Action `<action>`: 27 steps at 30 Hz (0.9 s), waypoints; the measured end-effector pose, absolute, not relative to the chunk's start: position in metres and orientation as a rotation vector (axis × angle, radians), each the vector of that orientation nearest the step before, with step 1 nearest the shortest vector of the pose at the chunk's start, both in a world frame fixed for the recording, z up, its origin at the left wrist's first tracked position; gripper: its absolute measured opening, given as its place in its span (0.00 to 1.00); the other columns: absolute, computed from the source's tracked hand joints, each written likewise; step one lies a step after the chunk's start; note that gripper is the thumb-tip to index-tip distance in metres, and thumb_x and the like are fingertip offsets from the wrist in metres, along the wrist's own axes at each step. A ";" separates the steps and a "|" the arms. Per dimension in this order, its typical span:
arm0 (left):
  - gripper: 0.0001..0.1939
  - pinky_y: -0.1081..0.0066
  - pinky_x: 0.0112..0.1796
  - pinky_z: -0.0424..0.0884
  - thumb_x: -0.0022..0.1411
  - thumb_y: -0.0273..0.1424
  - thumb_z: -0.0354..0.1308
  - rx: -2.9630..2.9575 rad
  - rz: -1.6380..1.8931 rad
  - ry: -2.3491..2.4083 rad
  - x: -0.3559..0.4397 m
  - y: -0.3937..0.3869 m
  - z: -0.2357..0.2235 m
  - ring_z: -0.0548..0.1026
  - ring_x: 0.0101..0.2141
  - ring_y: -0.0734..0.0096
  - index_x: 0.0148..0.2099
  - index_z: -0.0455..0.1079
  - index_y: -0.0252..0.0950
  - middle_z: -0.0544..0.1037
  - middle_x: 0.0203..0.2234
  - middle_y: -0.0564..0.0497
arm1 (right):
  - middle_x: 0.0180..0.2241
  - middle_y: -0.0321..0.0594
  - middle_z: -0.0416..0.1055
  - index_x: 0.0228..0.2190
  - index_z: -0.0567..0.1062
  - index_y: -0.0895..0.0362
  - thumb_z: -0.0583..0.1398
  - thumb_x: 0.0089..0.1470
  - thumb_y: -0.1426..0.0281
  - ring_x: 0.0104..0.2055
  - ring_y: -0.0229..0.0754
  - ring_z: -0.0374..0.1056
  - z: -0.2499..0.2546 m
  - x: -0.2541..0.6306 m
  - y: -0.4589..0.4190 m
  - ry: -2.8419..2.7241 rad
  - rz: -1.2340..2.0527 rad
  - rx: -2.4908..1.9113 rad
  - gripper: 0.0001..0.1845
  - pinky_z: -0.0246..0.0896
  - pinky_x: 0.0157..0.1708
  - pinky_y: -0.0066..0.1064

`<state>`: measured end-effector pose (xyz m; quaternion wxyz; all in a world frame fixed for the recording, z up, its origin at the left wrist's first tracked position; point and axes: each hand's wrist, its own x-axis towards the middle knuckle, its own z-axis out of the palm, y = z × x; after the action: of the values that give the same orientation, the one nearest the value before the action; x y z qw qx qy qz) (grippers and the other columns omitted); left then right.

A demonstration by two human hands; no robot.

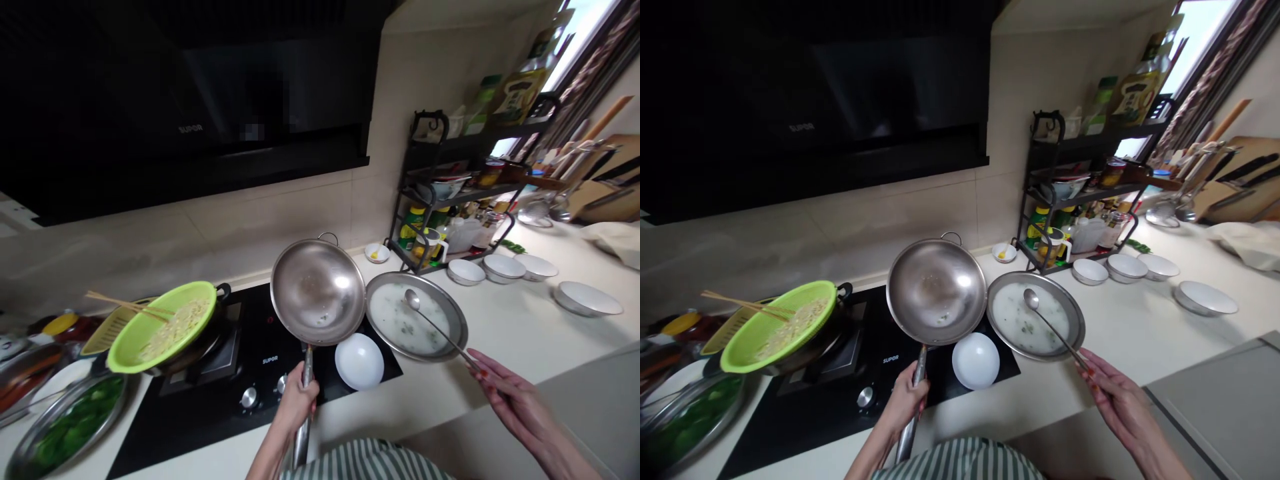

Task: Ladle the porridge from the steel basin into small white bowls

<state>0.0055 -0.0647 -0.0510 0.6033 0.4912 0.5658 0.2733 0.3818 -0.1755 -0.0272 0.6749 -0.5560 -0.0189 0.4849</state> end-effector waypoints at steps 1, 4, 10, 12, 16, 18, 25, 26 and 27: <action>0.12 0.78 0.13 0.55 0.47 0.33 0.56 1.161 0.617 1.318 0.003 -0.064 -0.045 0.56 0.10 0.80 0.29 0.53 0.41 0.57 0.10 0.64 | 0.35 0.42 0.79 0.33 0.81 0.58 0.70 0.21 0.85 0.27 0.36 0.73 -0.028 0.382 -0.175 -0.048 1.102 -1.258 0.29 0.69 0.22 0.16; 0.11 0.80 0.13 0.53 0.46 0.32 0.55 1.229 0.587 1.306 -0.001 -0.061 -0.027 0.57 0.11 0.81 0.28 0.53 0.40 0.58 0.10 0.63 | 0.37 0.43 0.79 0.31 0.82 0.57 0.70 0.21 0.84 0.29 0.37 0.73 -0.030 0.382 -0.172 -0.108 1.137 -1.241 0.27 0.69 0.25 0.16; 0.09 0.78 0.12 0.54 0.48 0.32 0.54 1.234 0.516 1.234 0.000 -0.064 -0.003 0.54 0.10 0.80 0.29 0.55 0.40 0.59 0.09 0.63 | 0.37 0.42 0.80 0.31 0.83 0.54 0.70 0.24 0.80 0.29 0.39 0.72 -0.034 0.391 -0.173 -0.241 1.183 -1.217 0.24 0.70 0.25 0.20; 0.08 0.78 0.12 0.54 0.48 0.32 0.53 1.261 0.492 1.230 0.003 -0.068 0.002 0.53 0.10 0.80 0.30 0.56 0.39 0.59 0.09 0.62 | 0.36 0.42 0.80 0.30 0.83 0.54 0.70 0.24 0.78 0.30 0.40 0.72 -0.032 0.394 -0.174 -0.273 1.173 -1.221 0.23 0.70 0.24 0.21; 0.08 0.79 0.13 0.53 0.48 0.31 0.53 1.384 0.478 1.248 0.018 -0.073 0.014 0.57 0.11 0.80 0.29 0.54 0.39 0.58 0.10 0.63 | 0.36 0.43 0.79 0.30 0.83 0.53 0.69 0.25 0.78 0.29 0.40 0.70 -0.025 0.399 -0.176 -0.295 1.126 -1.202 0.21 0.69 0.23 0.22; 0.09 0.79 0.13 0.53 0.48 0.31 0.54 1.432 0.472 1.273 0.029 -0.073 0.019 0.58 0.11 0.80 0.29 0.54 0.40 0.58 0.11 0.63 | 0.33 0.44 0.78 0.32 0.82 0.55 0.69 0.25 0.78 0.25 0.36 0.67 -0.023 0.401 -0.175 -0.291 1.127 -1.149 0.23 0.66 0.20 0.21; 0.08 0.78 0.14 0.56 0.49 0.28 0.53 1.579 0.427 1.306 0.052 -0.066 0.034 0.60 0.12 0.80 0.30 0.55 0.38 0.58 0.15 0.63 | 0.27 0.41 0.75 0.39 0.79 0.57 0.68 0.38 0.70 0.14 0.25 0.51 -0.020 0.397 -0.173 -0.447 1.177 -1.118 0.21 0.44 0.10 0.18; 0.08 0.78 0.14 0.56 0.49 0.28 0.53 1.611 0.421 1.313 0.053 -0.065 0.036 0.61 0.12 0.80 0.30 0.55 0.38 0.57 0.15 0.63 | 0.30 0.43 0.76 0.40 0.78 0.57 0.67 0.40 0.69 0.16 0.28 0.56 -0.021 0.396 -0.171 -0.502 1.163 -1.169 0.20 0.48 0.11 0.19; 0.07 0.78 0.15 0.56 0.49 0.27 0.53 1.647 0.410 1.320 0.054 -0.063 0.039 0.61 0.12 0.80 0.30 0.55 0.38 0.57 0.16 0.62 | 0.35 0.45 0.77 0.41 0.78 0.56 0.65 0.42 0.69 0.19 0.31 0.62 -0.024 0.394 -0.168 -0.562 1.133 -1.226 0.20 0.53 0.13 0.20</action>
<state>0.0541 -0.0635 0.0385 0.4756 0.6738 0.5400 0.1679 0.3944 -0.1684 -0.0244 0.6366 -0.5366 -0.2461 0.4962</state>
